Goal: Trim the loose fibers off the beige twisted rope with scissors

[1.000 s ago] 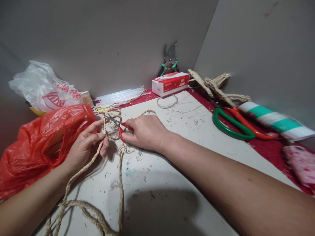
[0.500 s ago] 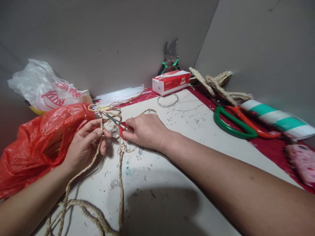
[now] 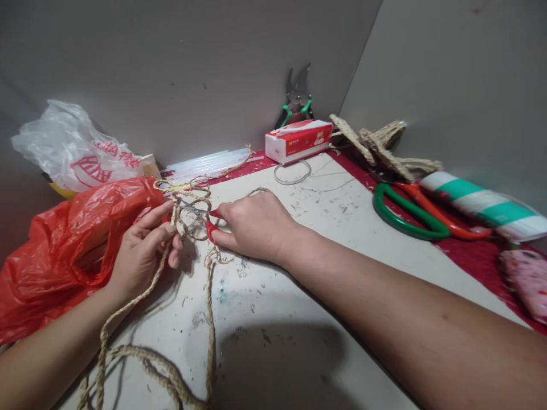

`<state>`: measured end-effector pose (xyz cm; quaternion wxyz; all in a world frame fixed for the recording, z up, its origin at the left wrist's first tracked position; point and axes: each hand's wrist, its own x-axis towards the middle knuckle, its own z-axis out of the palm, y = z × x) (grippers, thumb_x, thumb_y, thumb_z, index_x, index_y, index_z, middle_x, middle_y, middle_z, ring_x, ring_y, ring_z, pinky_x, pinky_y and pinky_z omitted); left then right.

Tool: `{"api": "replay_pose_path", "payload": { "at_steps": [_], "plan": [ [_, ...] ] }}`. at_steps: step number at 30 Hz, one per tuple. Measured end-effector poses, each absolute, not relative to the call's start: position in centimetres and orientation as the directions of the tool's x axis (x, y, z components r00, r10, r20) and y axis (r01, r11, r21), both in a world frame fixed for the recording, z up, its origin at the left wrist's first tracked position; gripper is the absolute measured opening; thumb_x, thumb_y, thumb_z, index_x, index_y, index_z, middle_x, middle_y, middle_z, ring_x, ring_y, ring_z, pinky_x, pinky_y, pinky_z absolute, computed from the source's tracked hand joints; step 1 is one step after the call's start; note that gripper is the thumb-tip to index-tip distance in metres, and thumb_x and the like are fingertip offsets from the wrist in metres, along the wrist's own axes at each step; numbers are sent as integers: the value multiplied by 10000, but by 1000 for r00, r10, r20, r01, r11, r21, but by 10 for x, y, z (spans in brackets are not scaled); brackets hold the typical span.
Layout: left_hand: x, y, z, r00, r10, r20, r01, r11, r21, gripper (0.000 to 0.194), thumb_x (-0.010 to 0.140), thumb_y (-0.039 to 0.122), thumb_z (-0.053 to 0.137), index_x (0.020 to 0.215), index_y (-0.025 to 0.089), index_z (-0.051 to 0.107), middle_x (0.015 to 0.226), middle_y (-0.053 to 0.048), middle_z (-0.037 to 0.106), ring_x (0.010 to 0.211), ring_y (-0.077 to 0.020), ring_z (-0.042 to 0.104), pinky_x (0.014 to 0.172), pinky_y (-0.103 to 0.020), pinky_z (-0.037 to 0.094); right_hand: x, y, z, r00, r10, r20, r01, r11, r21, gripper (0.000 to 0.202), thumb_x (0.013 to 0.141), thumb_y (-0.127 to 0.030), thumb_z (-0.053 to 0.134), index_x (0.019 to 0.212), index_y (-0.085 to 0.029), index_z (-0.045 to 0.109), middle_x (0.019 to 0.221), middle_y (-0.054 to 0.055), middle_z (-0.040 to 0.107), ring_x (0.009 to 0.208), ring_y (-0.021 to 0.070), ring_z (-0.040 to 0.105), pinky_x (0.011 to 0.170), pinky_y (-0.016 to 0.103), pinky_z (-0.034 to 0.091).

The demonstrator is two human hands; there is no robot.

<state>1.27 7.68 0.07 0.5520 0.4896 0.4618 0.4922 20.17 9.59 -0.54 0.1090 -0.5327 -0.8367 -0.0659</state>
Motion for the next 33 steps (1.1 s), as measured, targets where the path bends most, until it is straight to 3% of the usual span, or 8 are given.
{"api": "replay_pose_path", "payload": {
  "at_steps": [18,26,33],
  "plan": [
    [14,75,-1,56,998,-29,-36,31,999,568,754,190,614,1301,115,482,496,56,582,340,-69,467,378,-172,401,197,89,-1,-426,857,289,905,408,125,366,864,-484,440,843,-184,650,732,88,693,663,223,614,565,306,214],
    [11,77,-8,71,997,-6,-2,6,1000,565,768,214,619,1315,160,485,514,54,591,350,-77,477,377,-186,411,198,91,-3,-410,861,300,912,392,120,357,858,-487,463,854,-185,652,735,90,695,673,227,621,556,300,194],
    [10,77,-9,76,997,-4,-9,5,1000,570,773,222,619,1322,161,478,517,50,590,355,-78,480,375,-182,405,197,90,-1,-427,861,277,904,394,168,294,879,-407,480,786,-177,638,704,92,688,660,225,622,550,303,192]
  ]
}}
